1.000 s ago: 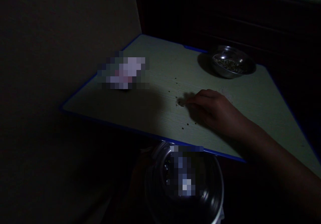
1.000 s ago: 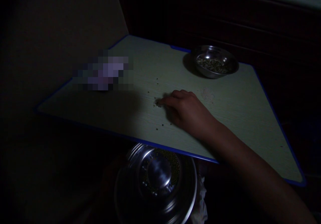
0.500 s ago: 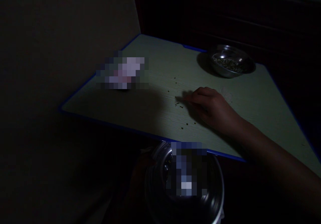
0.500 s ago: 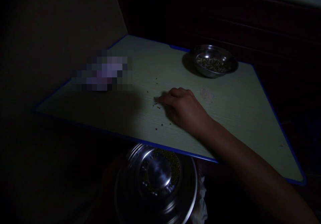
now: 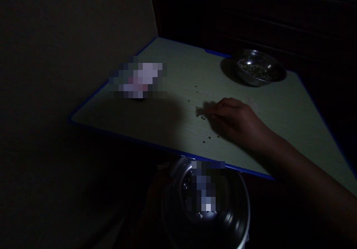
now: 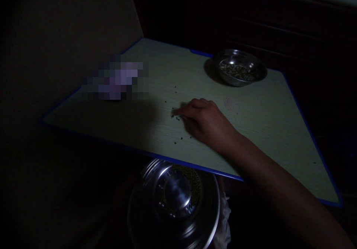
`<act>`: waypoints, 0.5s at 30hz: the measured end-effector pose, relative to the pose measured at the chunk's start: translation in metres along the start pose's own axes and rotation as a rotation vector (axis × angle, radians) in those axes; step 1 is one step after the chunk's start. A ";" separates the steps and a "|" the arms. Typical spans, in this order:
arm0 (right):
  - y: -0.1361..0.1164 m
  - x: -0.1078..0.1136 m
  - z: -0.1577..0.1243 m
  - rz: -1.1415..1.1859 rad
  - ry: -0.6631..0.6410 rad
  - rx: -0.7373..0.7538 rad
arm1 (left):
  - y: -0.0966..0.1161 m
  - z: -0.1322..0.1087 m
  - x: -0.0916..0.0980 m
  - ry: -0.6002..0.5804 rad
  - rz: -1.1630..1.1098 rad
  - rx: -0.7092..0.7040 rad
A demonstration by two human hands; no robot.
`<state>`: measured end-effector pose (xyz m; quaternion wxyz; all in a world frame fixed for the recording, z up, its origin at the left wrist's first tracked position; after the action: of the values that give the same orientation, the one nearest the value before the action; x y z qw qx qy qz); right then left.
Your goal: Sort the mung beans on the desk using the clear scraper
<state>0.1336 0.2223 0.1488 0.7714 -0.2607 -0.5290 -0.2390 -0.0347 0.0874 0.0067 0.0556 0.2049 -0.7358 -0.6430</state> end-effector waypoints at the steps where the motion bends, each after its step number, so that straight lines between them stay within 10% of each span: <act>1: 0.001 0.000 0.000 0.007 0.013 -0.003 | 0.000 0.000 0.000 -0.002 -0.002 0.000; 15: 0.004 -0.008 0.003 0.020 0.006 0.023 | 0.006 0.000 -0.005 0.006 0.022 0.006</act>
<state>0.1315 0.2279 0.1417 0.7784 -0.2564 -0.5266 -0.2259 -0.0317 0.0896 0.0133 0.0643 0.1990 -0.7397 -0.6397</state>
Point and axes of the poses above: each hand's wrist, its own z-axis towards the middle knuckle, its own x-axis out of the back of the hand, y = z × x, the point moved 8 cm from there along z, towards the middle knuckle, and after that the axes turned 13 degrees about -z, right-handed, at the moved point
